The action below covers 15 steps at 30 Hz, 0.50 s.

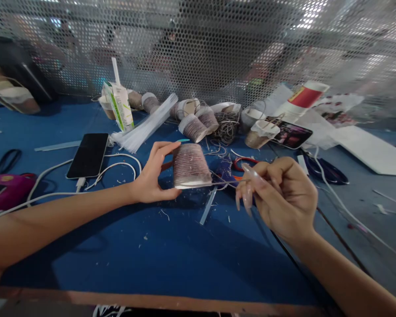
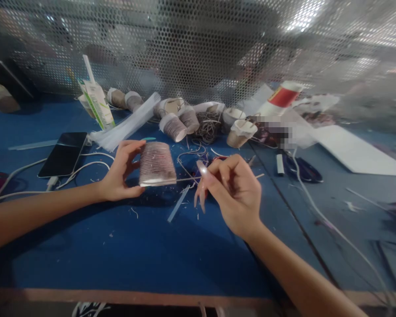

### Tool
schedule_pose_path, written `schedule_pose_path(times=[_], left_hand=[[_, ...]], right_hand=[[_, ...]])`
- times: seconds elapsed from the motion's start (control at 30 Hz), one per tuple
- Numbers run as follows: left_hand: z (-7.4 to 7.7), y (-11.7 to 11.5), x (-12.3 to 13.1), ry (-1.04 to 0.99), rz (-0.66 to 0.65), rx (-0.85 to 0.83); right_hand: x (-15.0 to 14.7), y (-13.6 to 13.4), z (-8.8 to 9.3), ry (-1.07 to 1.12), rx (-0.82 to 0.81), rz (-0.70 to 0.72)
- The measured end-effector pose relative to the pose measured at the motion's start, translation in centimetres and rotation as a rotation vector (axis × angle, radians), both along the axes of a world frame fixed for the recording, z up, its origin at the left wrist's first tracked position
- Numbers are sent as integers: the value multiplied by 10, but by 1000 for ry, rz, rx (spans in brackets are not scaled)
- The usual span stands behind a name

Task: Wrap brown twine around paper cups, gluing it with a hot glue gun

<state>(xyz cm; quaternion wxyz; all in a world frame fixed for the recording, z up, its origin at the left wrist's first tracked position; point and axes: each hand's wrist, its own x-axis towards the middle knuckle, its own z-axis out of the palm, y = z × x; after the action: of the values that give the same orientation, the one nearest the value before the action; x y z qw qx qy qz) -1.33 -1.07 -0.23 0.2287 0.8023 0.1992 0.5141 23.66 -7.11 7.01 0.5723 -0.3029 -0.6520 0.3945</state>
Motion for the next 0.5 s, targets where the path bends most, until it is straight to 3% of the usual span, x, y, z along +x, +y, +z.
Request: schedule_pose_path(times=[0.3, 0.5], left_hand=[[3, 0, 0, 20, -79, -15], [0, 1, 0, -37, -91, -61]], right_hand=[[1, 3, -11, -45, -14, -42], [3, 5, -14, -271, -53, -69]])
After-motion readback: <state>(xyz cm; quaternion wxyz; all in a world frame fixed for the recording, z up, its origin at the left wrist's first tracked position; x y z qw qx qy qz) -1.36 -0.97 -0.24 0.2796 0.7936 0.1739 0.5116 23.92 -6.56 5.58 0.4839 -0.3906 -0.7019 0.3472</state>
